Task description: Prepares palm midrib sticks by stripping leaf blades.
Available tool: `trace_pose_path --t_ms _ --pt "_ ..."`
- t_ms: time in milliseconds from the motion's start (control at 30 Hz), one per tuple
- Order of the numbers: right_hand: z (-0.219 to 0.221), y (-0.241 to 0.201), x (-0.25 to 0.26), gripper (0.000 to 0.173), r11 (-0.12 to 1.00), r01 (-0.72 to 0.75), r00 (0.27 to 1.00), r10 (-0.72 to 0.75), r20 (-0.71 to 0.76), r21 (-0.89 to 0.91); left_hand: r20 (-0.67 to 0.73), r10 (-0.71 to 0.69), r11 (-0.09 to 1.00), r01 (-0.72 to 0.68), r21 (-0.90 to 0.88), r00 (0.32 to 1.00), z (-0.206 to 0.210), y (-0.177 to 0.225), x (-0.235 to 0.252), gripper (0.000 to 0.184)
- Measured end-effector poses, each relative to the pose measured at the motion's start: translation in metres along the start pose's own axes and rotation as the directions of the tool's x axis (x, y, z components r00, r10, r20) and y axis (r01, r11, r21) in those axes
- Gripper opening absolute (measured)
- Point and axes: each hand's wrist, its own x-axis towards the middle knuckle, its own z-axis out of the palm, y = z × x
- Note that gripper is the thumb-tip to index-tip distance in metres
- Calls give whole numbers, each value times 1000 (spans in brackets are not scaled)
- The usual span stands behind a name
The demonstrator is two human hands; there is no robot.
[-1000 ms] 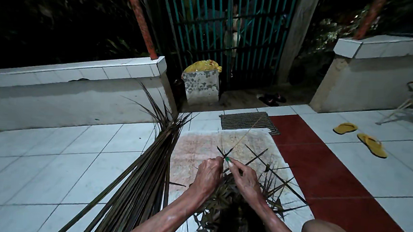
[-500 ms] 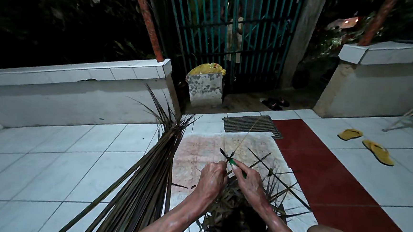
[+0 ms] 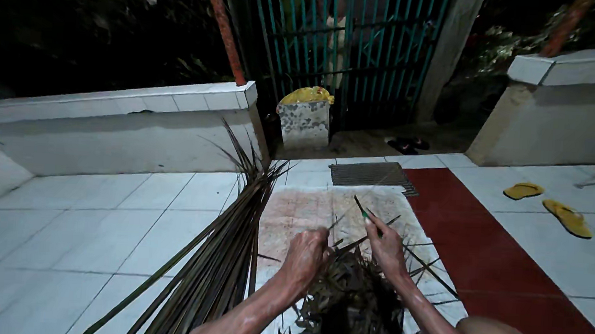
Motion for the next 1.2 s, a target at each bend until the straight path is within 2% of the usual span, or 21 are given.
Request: trace_pose_path --t_ms 167,300,533,667,767,867,933,1033,1200 --pt "3 -14 -20 40 992 98 971 -112 211 74 -60 25 998 -22 52 998 4 -14 7 25" --pt "3 -23 -24 40 986 135 948 -157 277 98 -53 27 994 -21 106 998 6 -9 8 26" --pt "-3 -25 -20 41 997 81 941 -71 332 -18 -50 84 962 -68 263 995 10 2 3 23" --pt "-5 -23 -16 40 992 19 962 15 274 -121 -21 107 952 -97 291 994 10 5 -2 22" --pt "-13 -11 -8 40 986 -53 986 76 147 -155 34 50 983 -55 176 998 4 6 -4 22" --pt "-17 -4 -6 40 997 21 999 -18 48 -73 -8 11 997 -11 -70 1000 -2 -7 -1 28" --pt "-15 -8 -13 39 994 106 990 -106 98 1 -14 -26 968 22 -250 1000 -4 -19 3 32" --pt "-6 -12 -24 38 980 190 959 -199 199 64 -4 -57 908 50 -417 998 -6 -22 7 33" --pt "-1 -15 -23 36 974 203 949 -222 223 102 21 -53 798 55 -600 998 -8 -21 5 31"
